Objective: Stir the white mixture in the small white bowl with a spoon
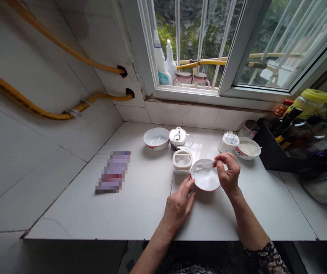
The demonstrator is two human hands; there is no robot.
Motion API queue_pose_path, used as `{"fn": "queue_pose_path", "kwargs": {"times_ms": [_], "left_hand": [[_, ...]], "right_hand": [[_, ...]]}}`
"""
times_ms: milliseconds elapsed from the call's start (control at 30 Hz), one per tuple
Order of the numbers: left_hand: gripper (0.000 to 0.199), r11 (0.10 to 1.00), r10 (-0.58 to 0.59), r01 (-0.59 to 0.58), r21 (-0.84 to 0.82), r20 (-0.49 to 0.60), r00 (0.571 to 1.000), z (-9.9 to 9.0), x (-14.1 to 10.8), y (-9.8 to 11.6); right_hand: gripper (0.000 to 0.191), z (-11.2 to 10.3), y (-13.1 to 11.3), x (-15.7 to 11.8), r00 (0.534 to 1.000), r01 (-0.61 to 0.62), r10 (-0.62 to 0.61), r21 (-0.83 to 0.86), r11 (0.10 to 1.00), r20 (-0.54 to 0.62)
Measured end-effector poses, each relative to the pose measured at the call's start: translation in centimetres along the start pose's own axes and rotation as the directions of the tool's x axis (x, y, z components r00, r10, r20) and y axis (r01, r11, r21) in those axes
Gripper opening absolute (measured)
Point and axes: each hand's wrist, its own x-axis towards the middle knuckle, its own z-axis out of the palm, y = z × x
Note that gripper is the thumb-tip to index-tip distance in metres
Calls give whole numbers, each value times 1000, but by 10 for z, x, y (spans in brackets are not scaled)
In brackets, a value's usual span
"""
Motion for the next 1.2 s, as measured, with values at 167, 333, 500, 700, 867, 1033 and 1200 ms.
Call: {"fn": "queue_pose_path", "kwargs": {"times_ms": [167, 333, 500, 700, 867, 1033, 1200], "left_hand": [[44, 1000, -4, 4, -9, 4, 1000, -1, 0, 0], [43, 1000, -6, 6, -18, 7, 1000, -2, -1, -1], [43, 1000, -15, 15, -16, 15, 1000, -1, -1, -2], [44, 999, -25, 26, -31, 26, 999, -1, -1, -3], [44, 998, -39, 40, -42, 30, 999, -1, -1, -2], [44, 999, -23, 24, -35, 16, 1000, -1, 0, -1], [45, 999, -15, 16, -38, 24, 1000, -2, 1, 0]], "right_hand": [[17, -3, 14, -2, 976, -121, 131, -68, 990, 175], [18, 3, 18, -5, 947, -144, 169, -107, 984, 272], [18, 7, 15, -8, 914, -178, 193, -76, 981, 355], [17, 4, 12, -3, 885, -352, 333, -1, 936, 327], [13, 1, 13, 1, 789, -592, 518, 182, 785, 330], [13, 0, 16, 1, 785, -611, 555, 194, 768, 275], [13, 0, 14, 1, 838, -525, 477, 151, 838, 267]]}}
